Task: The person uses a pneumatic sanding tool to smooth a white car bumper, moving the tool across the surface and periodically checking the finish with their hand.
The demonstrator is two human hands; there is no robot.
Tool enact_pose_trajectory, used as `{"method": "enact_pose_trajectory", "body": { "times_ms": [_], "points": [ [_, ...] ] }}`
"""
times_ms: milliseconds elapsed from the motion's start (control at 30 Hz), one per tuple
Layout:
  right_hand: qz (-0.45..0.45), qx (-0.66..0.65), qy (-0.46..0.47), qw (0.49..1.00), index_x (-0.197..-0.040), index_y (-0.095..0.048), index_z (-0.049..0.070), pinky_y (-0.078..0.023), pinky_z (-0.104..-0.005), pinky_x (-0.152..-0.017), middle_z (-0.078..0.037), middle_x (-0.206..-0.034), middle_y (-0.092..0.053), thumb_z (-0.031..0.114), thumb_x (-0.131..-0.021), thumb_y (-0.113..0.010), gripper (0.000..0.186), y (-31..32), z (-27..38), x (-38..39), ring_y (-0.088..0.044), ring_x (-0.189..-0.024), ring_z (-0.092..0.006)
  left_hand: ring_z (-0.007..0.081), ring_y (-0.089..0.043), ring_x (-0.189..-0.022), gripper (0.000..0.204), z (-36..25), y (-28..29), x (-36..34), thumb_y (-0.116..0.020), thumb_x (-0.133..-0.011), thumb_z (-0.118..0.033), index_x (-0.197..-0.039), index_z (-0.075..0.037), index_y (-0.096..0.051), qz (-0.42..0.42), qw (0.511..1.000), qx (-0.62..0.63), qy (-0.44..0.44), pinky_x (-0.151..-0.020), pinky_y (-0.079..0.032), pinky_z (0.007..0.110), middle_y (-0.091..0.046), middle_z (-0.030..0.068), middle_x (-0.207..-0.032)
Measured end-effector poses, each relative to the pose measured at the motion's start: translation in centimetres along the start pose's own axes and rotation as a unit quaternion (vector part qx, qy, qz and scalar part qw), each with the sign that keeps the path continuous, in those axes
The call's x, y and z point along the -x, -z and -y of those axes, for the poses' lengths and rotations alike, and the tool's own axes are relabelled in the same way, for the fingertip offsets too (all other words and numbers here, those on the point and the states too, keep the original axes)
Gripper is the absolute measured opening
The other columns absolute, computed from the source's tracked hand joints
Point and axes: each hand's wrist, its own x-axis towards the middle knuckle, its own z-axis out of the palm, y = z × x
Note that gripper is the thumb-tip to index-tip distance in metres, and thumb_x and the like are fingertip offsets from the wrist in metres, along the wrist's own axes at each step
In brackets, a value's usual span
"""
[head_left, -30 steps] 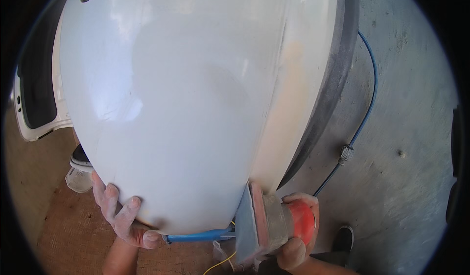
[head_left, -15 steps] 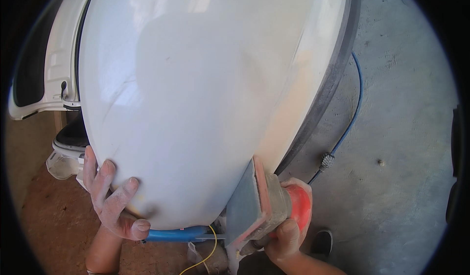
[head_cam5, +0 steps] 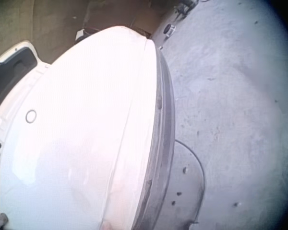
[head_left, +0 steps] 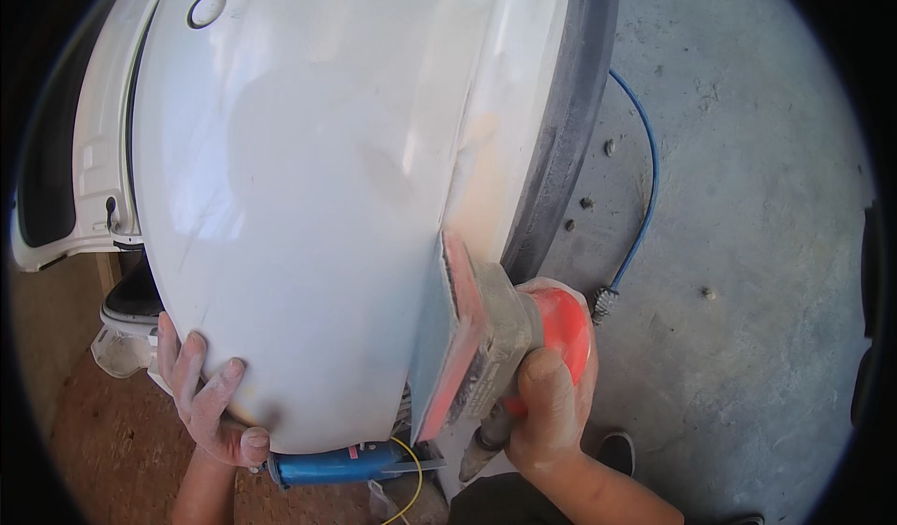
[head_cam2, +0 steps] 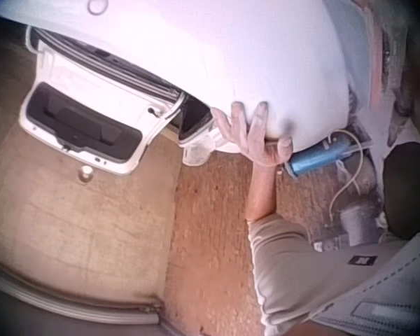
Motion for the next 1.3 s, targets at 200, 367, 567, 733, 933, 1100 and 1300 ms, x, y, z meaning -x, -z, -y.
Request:
{"method": "enact_pose_trajectory", "body": {
  "times_ms": [200,367,567,733,933,1100,1300],
  "points": [
    [-0.023,-0.02,-0.005,1.0,-0.124,-0.056,0.002,-0.044,-0.0242,-0.073,-0.001,-0.095,-0.06,0.034,-0.093,-0.075,0.048,-0.5,1.3,-1.3,-0.053,-0.08,-0.0083,0.0569,-0.033,-0.146,0.06,-0.2,-0.1,-0.3,-0.045,-0.099,-0.056,-0.131,-0.009,-0.065,0.002,1.0,-0.002,0.0,-0.118,-0.025,0.07,-0.049,0.0229,-0.152],
    [-0.02,0.007,-0.013,1.0,-0.123,-0.059,0.004,-0.043,-0.0254,-0.071,-0.001,-0.096,-0.062,0.046,-0.098,-0.066,0.05,-0.3,2.4,-2.6,-0.054,-0.079,-0.0094,0.056,-0.034,-0.146,0.059,-0.4,-0.5,-0.6,-0.046,-0.099,-0.055,-0.131,-0.009,-0.065,-0.005,1.0,0.012,-0.01,-0.118,-0.026,0.069,-0.049,0.0224,-0.152],
    [-0.02,0.05,-0.003,0.999,-0.13,-0.061,0.004,-0.055,-0.0328,-0.093,-0.009,-0.117,-0.07,0.054,-0.101,-0.055,0.058,-0.6,3.9,-4.5,-0.068,-0.103,-0.0181,0.0556,-0.035,-0.145,0.057,-0.5,-0.7,-0.8,-0.048,-0.098,-0.054,-0.128,-0.01,-0.068,-0.008,1.0,0.017,-0.008,-0.118,-0.026,0.069,-0.051,0.0213,-0.153],
    [-0.001,-0.039,0.065,0.997,-0.111,-0.066,0.002,-0.052,-0.029,-0.07,-0.007,-0.092,-0.07,0.042,-0.106,-0.051,0.043,-2.0,5.2,-5.9,-0.063,-0.076,-0.0122,0.0563,-0.036,-0.145,0.057,-0.5,-0.6,-0.9,-0.049,-0.097,-0.054,-0.128,-0.01,-0.069,-0.002,1.0,0.018,-0.002,-0.117,-0.026,0.068,-0.051,0.0213,-0.153],
    [0.049,-0.006,0.077,0.996,-0.107,-0.066,0.003,-0.053,-0.0291,-0.062,-0.009,-0.085,-0.071,0.047,-0.106,-0.05,0.047,-2.7,7.2,-7.4,-0.064,-0.068,-0.0153,0.0579,-0.035,-0.144,0.059,-0.5,-0.5,-0.8,-0.049,-0.097,-0.055,-0.13,-0.009,-0.069,0.0,1.0,0.018,0.003,-0.117,-0.026,0.069,-0.051,0.0224,-0.152],
    [0.04,-0.04,0.056,0.997,-0.111,-0.066,0.003,-0.053,-0.0286,-0.07,-0.009,-0.092,-0.071,0.045,-0.105,-0.053,0.044,-1.6,5.6,-6.3,-0.065,-0.075,-0.0138,0.0587,-0.035,-0.144,0.06,-0.6,-0.5,-1.0,-0.048,-0.098,-0.056,-0.129,-0.009,-0.069,-0.004,1.0,0.008,0.003,-0.118,-0.025,0.069,-0.052,0.0225,-0.152],
    [-0.014,-0.001,-0.036,0.999,-0.131,-0.06,0.004,-0.056,-0.0354,-0.095,-0.01,-0.118,-0.07,0.056,-0.099,-0.058,0.061,0.5,1.3,-2.3,-0.069,-0.105,-0.0196,0.0594,-0.035,-0.144,0.061,-0.8,-0.5,-1.3,-0.048,-0.099,-0.057,-0.13,-0.008,-0.068,-0.004,1.0,-0.001,0.001,-0.117,-0.026,0.069,-0.051,0.0236,-0.152]
  ]
}}
